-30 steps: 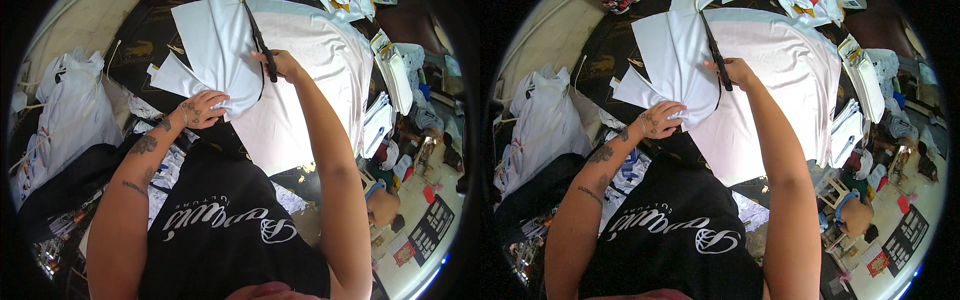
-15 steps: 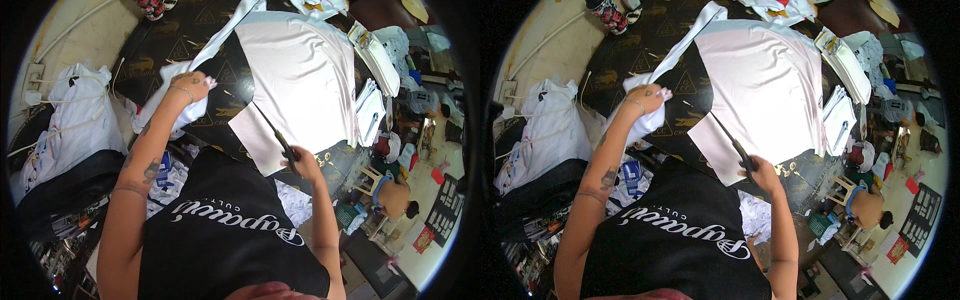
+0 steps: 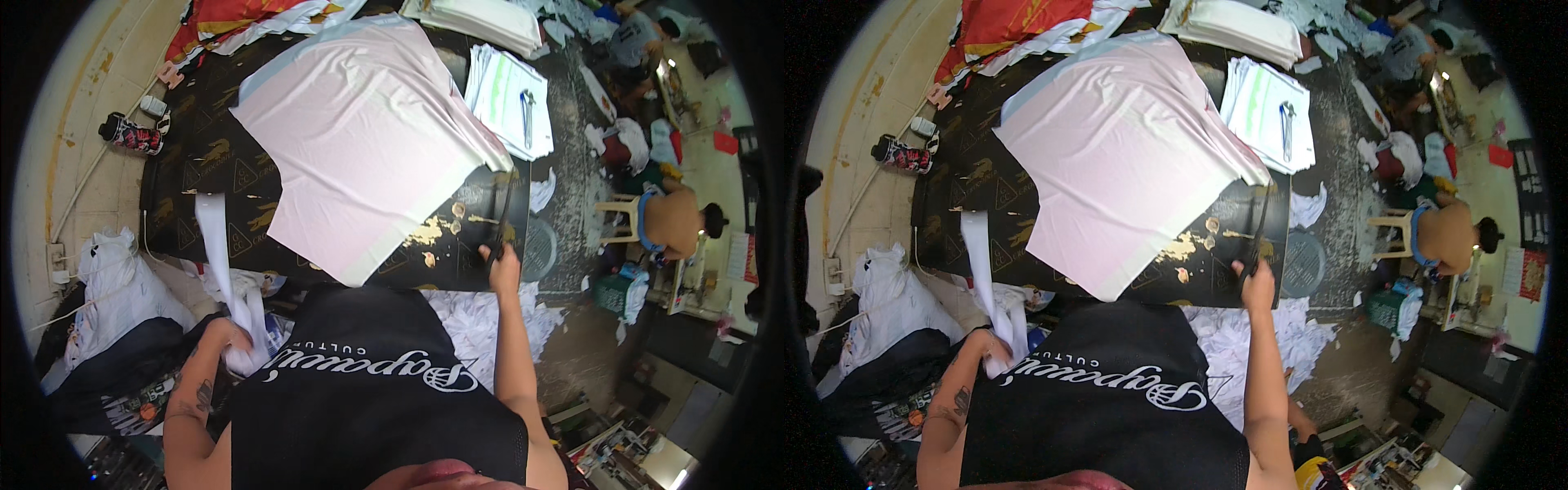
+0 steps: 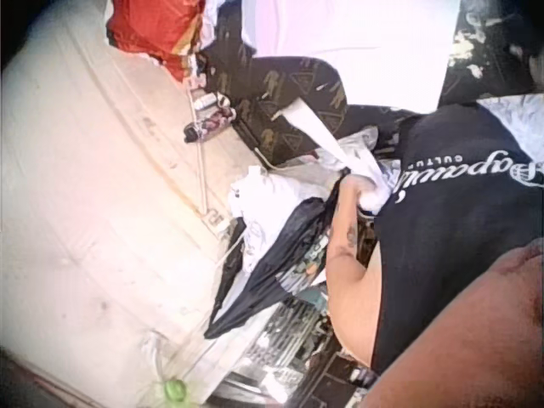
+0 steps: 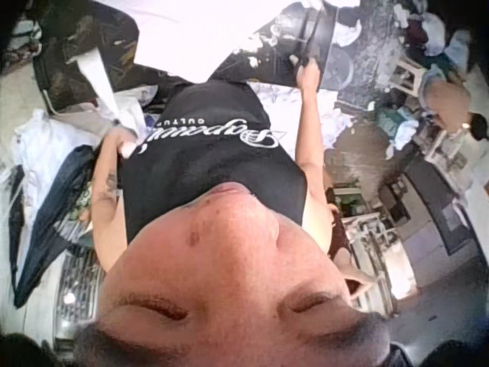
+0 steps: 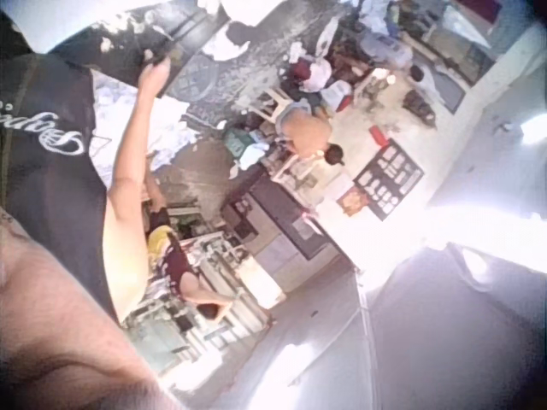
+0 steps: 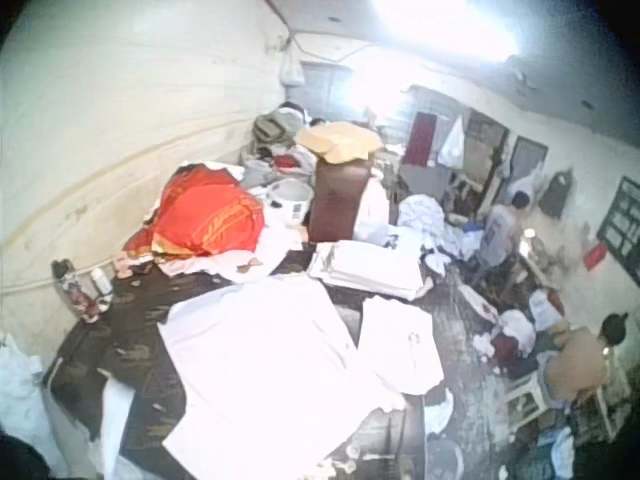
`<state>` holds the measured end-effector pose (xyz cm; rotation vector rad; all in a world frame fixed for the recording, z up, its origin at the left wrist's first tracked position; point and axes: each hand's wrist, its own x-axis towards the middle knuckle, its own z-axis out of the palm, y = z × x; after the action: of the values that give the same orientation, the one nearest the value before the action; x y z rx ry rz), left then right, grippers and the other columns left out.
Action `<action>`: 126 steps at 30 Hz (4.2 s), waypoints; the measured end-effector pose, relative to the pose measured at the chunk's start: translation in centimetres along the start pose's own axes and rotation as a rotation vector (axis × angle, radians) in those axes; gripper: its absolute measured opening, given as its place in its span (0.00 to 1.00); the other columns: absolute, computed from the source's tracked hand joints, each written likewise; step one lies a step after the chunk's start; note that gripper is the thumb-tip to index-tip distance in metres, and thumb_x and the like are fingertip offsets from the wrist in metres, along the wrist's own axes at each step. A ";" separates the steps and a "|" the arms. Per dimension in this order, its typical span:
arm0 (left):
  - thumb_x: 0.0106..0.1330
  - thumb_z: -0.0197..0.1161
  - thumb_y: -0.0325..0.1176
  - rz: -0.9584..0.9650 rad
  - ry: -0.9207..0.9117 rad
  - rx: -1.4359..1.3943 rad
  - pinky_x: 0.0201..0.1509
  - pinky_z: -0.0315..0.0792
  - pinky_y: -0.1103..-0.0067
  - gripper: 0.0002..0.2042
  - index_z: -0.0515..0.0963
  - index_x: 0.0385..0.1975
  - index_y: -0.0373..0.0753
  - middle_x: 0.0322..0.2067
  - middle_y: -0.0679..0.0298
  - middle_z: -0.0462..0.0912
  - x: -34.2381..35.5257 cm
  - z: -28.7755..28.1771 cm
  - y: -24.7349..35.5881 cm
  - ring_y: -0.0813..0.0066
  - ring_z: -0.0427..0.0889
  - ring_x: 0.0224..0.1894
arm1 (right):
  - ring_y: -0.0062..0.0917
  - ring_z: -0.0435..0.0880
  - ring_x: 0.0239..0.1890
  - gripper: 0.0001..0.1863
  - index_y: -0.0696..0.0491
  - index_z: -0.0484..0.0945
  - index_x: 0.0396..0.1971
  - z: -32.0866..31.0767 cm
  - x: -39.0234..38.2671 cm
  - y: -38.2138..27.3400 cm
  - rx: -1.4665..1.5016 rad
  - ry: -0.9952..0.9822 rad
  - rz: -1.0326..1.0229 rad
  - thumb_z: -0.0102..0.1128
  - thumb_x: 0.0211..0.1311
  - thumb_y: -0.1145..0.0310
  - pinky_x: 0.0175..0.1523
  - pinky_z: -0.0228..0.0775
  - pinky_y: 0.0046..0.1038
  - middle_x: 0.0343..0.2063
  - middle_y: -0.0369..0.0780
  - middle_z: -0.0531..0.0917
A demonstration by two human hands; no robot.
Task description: The person repeatedly lays out a red and white jersey on a table, places a white paper pattern on top, and uses shears to cut the fabric along the pattern edges. The person then removes the pattern and sets the cut fabric aside, repeating the process with additional jerseys.
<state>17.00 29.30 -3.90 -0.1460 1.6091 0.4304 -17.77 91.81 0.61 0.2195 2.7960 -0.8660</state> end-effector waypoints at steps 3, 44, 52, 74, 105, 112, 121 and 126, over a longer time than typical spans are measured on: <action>0.58 0.73 0.43 0.192 0.192 0.106 0.54 0.79 0.64 0.20 0.86 0.44 0.35 0.44 0.52 0.88 -3.3 -4.1 10.5 0.57 0.87 0.46 | 0.55 0.86 0.44 0.30 0.62 0.82 0.41 -0.4 4.6 0.6 -0.014 0.066 0.034 0.77 0.57 0.47 0.49 0.76 0.49 0.37 0.57 0.87; 0.69 0.62 0.45 -0.025 1.350 -0.157 0.68 0.70 0.56 0.23 0.75 0.62 0.43 0.60 0.50 0.79 3.1 -30.2 15.3 0.51 0.76 0.65 | 0.43 0.87 0.53 0.41 0.50 0.69 0.70 13.2 -0.7 -15.3 -0.133 -0.837 -0.357 0.70 0.65 0.43 0.60 0.77 0.40 0.49 0.56 0.86; 0.71 0.64 0.44 0.675 1.089 -0.560 0.61 0.75 0.67 0.17 0.82 0.49 0.37 0.46 0.56 0.84 -0.3 -41.5 21.9 0.59 0.83 0.50 | 0.17 0.83 0.39 0.22 0.58 0.83 0.58 5.7 -2.8 -21.6 0.816 -0.516 -0.267 0.74 0.64 0.75 0.45 0.76 0.20 0.37 0.35 0.86; 0.66 0.68 0.30 0.474 0.816 -0.055 0.68 0.72 0.63 0.11 0.87 0.47 0.41 0.54 0.54 0.86 -1.4 -25.1 20.2 0.51 0.83 0.57 | 0.31 0.82 0.44 0.09 0.55 0.88 0.39 4.3 -2.3 -6.1 0.155 -0.553 -0.329 0.69 0.62 0.68 0.51 0.74 0.33 0.37 0.42 0.86; 0.67 0.64 0.41 1.210 1.798 -0.509 0.74 0.59 0.51 0.27 0.72 0.66 0.40 0.64 0.49 0.74 -1.7 -80.8 54.4 0.45 0.68 0.70 | 0.16 0.83 0.34 0.14 0.60 0.85 0.49 -16.7 58.2 -22.5 0.773 0.477 -0.739 0.68 0.71 0.66 0.38 0.78 0.20 0.34 0.36 0.85; 0.61 0.68 0.46 0.754 1.496 0.022 0.64 0.76 0.65 0.23 0.86 0.55 0.46 0.49 0.49 0.88 8.4 -85.1 46.4 0.50 0.87 0.50 | 0.50 0.80 0.58 0.19 0.59 0.83 0.55 -3.0 55.4 -18.7 -0.230 0.688 -0.677 0.64 0.69 0.66 0.65 0.70 0.43 0.54 0.53 0.84; 0.73 0.57 0.35 -0.280 2.109 0.609 0.49 0.80 0.53 0.15 0.81 0.55 0.41 0.38 0.46 0.88 -1.9 -78.2 8.0 0.46 0.88 0.41 | 0.45 0.72 0.69 0.29 0.48 0.81 0.61 18.1 16.1 -24.4 0.295 -0.285 -0.931 0.72 0.58 0.61 0.74 0.57 0.55 0.66 0.46 0.75; 0.72 0.54 0.32 -0.304 0.769 0.315 0.50 0.84 0.58 0.16 0.80 0.56 0.36 0.45 0.40 0.87 -4.4 -59.7 12.0 0.49 0.89 0.48 | 0.43 0.70 0.70 0.32 0.46 0.77 0.66 19.6 14.2 -23.6 0.016 -0.255 -0.953 0.67 0.61 0.54 0.76 0.52 0.58 0.68 0.45 0.73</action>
<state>-42.45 18.14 4.37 -0.3388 2.3368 -0.1510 -33.33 62.51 -5.80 -1.2112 2.5657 -0.9679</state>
